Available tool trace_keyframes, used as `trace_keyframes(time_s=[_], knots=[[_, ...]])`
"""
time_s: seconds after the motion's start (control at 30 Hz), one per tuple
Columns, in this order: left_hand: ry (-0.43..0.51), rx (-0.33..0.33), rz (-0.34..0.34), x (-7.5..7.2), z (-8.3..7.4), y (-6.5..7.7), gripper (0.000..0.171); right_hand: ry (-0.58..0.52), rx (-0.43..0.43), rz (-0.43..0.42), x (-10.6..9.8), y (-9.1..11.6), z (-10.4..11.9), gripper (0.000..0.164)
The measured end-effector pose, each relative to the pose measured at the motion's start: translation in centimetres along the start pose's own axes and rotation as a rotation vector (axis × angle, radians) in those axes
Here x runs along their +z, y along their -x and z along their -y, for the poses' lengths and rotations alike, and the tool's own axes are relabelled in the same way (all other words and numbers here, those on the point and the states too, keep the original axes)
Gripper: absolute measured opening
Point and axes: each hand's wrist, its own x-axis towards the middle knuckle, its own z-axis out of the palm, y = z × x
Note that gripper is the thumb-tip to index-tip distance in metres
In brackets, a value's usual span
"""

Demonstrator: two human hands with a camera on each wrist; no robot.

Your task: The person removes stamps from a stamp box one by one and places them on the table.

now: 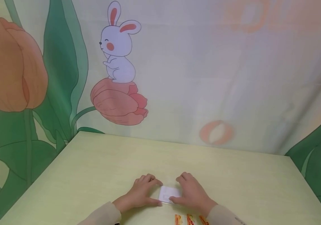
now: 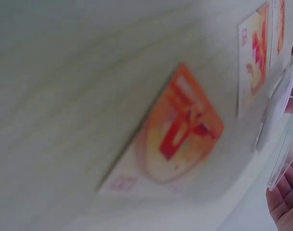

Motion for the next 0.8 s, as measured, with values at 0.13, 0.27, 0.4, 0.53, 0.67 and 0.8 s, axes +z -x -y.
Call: trace_keyframes(time_s=[0.13,0.27,0.4,0.53,0.67,0.8], knots=[[-0.003,-0.004,0.001,-0.1,0.1,0.0,0.06,-0.009,-0.019,-0.001,0.3,-0.2,0.2,0.061],[0.0,-0.01,-0.005,-0.1,0.1,0.1,0.06,-0.026,-0.029,0.006,0.7,-0.5,0.4,0.06],[0.023,-0.015,0.0,-0.2,0.0,0.1,0.06,-0.042,-0.013,0.045,1.2,-0.6,0.6,0.06],[0.035,-0.02,0.009,-0.2,-0.1,0.1,0.061,-0.037,-0.002,0.077,1.6,-0.6,0.8,0.059],[0.032,-0.025,0.01,-0.3,-0.1,0.2,0.062,-0.032,-0.011,0.077,1.6,-0.6,1.1,0.058],[0.03,-0.022,0.006,-0.3,-0.1,0.2,0.062,-0.022,-0.02,0.074,1.6,-0.6,1.1,0.057]])
